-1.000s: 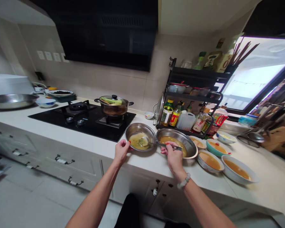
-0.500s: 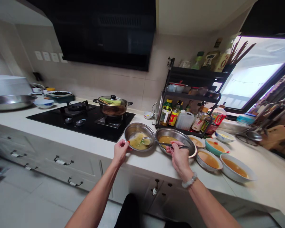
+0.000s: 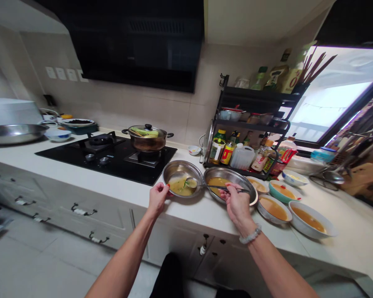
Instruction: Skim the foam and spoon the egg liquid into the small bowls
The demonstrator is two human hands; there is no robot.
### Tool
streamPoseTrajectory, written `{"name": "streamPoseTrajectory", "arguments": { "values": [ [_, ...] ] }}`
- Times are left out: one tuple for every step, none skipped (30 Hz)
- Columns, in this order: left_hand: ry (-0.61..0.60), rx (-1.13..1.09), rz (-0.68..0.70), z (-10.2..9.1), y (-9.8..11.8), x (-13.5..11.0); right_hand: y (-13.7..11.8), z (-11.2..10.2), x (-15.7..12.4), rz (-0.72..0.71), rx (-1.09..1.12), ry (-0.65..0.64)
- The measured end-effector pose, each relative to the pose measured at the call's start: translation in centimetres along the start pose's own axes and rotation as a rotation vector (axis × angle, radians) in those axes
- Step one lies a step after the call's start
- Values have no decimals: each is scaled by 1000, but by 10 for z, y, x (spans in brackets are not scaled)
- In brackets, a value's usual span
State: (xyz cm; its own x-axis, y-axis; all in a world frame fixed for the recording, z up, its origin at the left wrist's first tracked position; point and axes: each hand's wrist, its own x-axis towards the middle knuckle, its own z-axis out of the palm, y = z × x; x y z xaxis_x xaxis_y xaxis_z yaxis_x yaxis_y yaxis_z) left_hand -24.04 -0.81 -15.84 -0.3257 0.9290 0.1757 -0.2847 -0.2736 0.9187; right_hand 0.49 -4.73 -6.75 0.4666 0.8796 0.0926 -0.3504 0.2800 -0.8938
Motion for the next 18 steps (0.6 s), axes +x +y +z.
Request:
{"name": "streamPoseTrajectory", "arguments": {
  "values": [
    [2, 8, -1, 0, 1, 0, -3, -1, 2, -6, 8, -1],
    [4, 13, -3, 0, 2, -1, -6, -2, 3, -13, 14, -1],
    [6, 16, -2, 1, 3, -1, -9, -4, 5, -21, 20, -1],
    [9, 18, 0, 1, 4, -2, -13, -6, 8, -28, 26, 1],
    [11, 19, 2, 2, 5, -2, -17, -8, 10, -34, 31, 6],
    [15, 19, 5, 3, 6, -3, -22, -11, 12, -40, 35, 17],
    [19, 20, 5, 3, 7, -3, -27, -14, 15, -45, 38, 35],
    [22, 22, 4, 3, 7, -3, -32, -17, 18, -51, 42, 55],
    [23, 23, 2, 3, 7, -3, -37, -21, 22, -61, 47, 75],
    [19, 23, 2, 3, 7, -3, -42, -25, 25, -76, 50, 93],
    [14, 24, 3, 3, 6, -2, -46, -30, 29, -94, 52, 111],
    [8, 22, 5, 2, 5, -2, -49, -35, 33, -118, 49, 127],
    [4, 21, 7, 2, 4, -2, -52, -40, 37, -144, 37, 142],
    [1, 21, 9, 1, 3, -1, -53, -45, 40, -172, 15, 160],
    [-1, 24, 10, 0, 2, -1, -53, -51, 43, -199, -17, 181],
    [-2, 29, 11, 0, 1, 0, -52, -56, 45, -226, -63, 198],
    [-3, 34, 12, 0, 1, 0, -50, -62, 45, -252, -130, 206],
    [-5, 38, 12, -1, 0, 0, -48, -67, 45, -277, -217, 198]
  ]
}}
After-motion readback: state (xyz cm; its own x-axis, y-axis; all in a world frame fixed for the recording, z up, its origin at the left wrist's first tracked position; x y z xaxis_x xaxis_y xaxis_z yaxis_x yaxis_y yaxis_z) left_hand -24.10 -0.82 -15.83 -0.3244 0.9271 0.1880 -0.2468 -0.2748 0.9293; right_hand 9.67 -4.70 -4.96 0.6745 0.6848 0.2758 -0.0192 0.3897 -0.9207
